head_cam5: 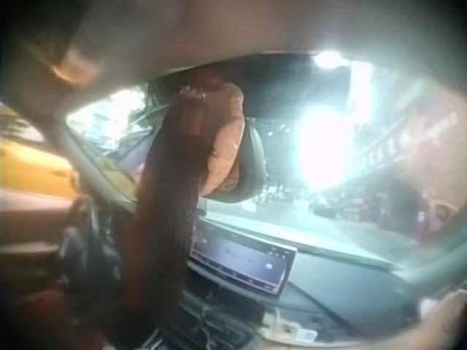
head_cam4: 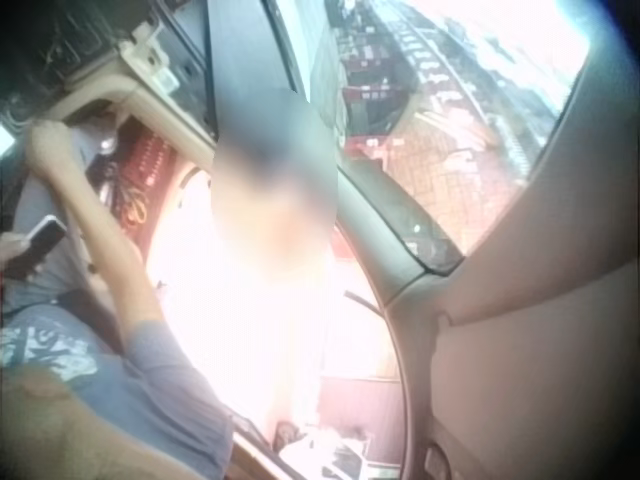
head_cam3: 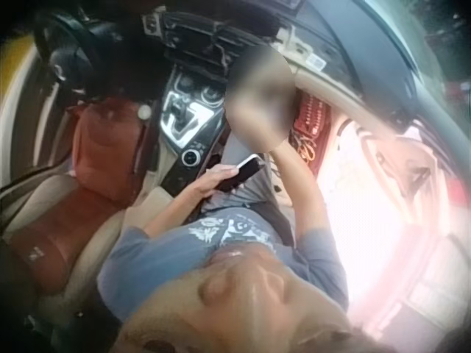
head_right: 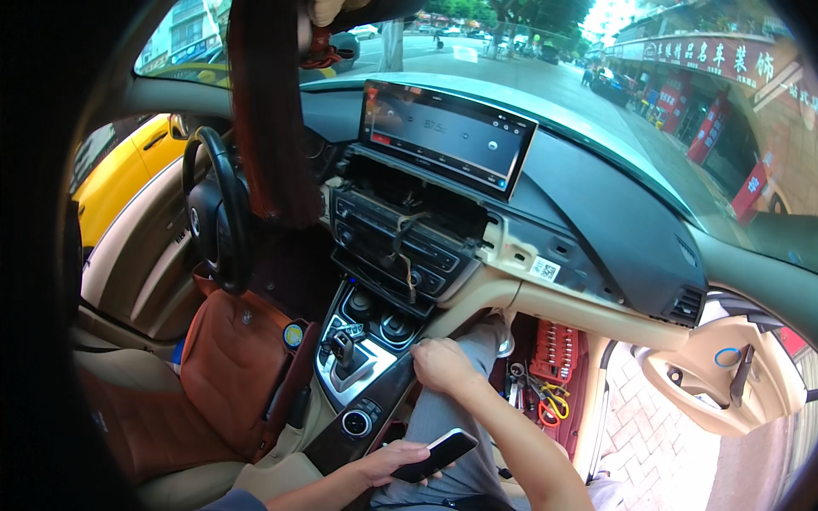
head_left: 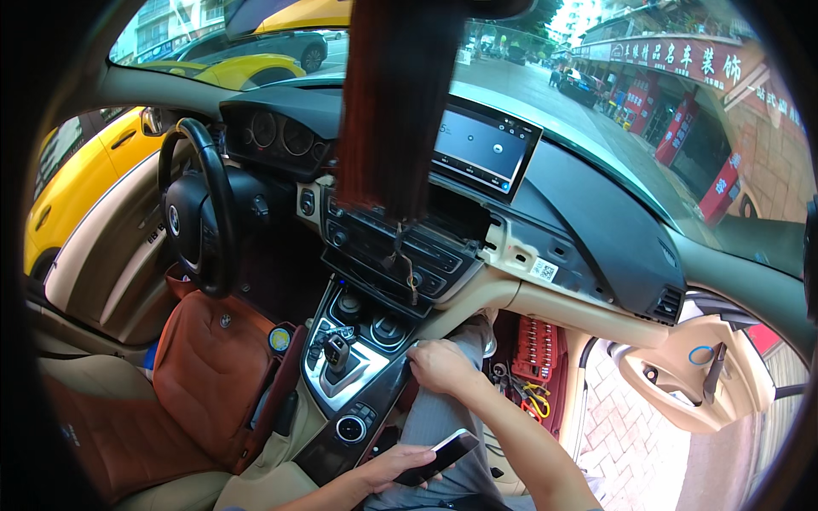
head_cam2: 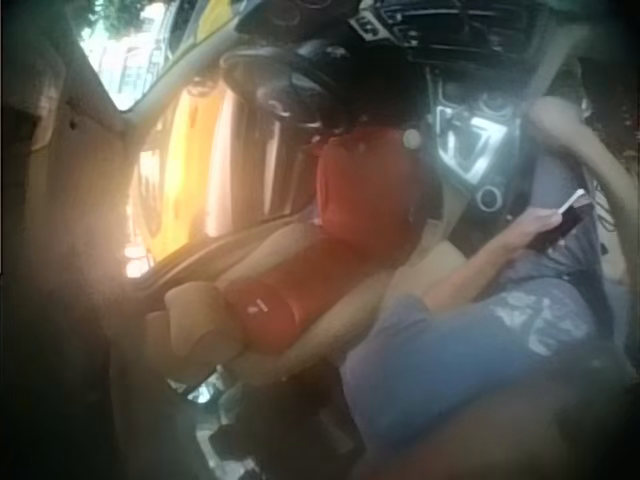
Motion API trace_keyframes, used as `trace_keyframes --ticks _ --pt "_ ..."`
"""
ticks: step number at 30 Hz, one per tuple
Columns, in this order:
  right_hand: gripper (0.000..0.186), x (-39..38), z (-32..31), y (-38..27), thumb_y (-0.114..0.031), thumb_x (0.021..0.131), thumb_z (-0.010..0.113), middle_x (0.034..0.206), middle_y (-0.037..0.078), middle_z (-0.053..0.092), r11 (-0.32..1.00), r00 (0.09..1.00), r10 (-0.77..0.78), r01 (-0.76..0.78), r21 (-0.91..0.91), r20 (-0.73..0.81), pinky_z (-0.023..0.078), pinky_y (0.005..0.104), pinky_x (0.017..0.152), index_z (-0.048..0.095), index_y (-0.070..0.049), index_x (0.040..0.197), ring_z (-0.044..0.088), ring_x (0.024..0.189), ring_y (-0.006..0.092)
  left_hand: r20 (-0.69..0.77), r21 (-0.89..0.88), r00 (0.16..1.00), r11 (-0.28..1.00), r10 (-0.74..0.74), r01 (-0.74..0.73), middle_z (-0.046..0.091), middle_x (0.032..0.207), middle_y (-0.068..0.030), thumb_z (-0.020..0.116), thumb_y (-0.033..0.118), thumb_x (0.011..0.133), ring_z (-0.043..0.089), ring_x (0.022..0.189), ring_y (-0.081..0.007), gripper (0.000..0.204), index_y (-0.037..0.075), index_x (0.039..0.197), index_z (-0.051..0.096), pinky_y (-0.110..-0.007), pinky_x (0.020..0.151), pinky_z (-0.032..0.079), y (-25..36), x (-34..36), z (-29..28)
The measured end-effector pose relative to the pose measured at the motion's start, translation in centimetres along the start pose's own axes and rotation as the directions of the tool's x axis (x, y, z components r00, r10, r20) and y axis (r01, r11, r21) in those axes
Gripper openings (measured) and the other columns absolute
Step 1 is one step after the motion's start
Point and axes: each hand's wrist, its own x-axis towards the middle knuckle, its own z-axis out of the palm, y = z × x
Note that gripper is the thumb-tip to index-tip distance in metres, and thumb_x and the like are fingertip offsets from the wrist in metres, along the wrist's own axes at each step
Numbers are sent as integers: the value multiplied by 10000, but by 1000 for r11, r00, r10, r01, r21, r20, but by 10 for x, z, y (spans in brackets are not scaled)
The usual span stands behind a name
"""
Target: The person installs a new infotainment screen into a BMW dashboard. They align the unit, press it into place, and repeatedly tap and adjust the edges to seat it within the dashboard opening. The screen powers on and displays a white interface during the process.
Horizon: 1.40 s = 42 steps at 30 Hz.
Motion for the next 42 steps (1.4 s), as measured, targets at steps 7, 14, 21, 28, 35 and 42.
trace_keyframes --ticks 7,14,21,28,35,42 --pt "273 47 2 7 -179 842 604 989 229 755 987 951 160 -147 -69 263 582 485 853 782 -11 962 725 966 410 -174 -105 981 992 -85 67 692 1225 -134 559 477 1059 715 993 -209 616 -27 1414 556 -323 703 621 10 1 8" --pt "266 42 7 1 -224 876 602 959 224 751 977 959 202 -183 -109 200 568 503 858 771 -44 974 717 937 415 -201 -158 976 986 -85 53 697 1202 -148 534 468 1074 729 970 -213 571 -27 1350 597 -315 731 606 -1 5 8" --pt "229 40 12 -4 -261 890 632 928 207 746 966 959 242 -225 -127 144 559 502 843 748 -81 969 706 913 417 -337 -65 941 998 1 -24 707 1229 -120 505 350 1108 670 1070 -162 502 -70 1368 594 -287 970 500 -18 18 8" --pt "233 42 15 -6 -256 884 621 924 213 742 966 962 237 -219 -141 132 553 510 829 743 -78 972 706 908 418 -338 -23 938 995 84 -97 687 1275 -87 510 321 1111 637 1101 -127 489 -72 1392 584 -266 985 483 -27 22 6" --pt "247 41 12 -11 -254 889 612 925 219 742 962 962 241 -220 -161 127 553 512 834 749 -76 991 709 913 416 -339 -50 938 995 66 -88 683 1283 -91 507 320 1113 630 1107 -126 492 -70 1405 578 -264 984 483 -23 18 11" --pt "266 42 7 -22 -236 892 602 931 223 744 968 969 218 -200 -151 112 559 510 840 758 -67 1027 714 915 409 -356 -33 933 998 45 -61 674 1304 -113 507 335 1112 620 1142 -146 518 -88 1406 566 -278 1003 473 -17 14 14"
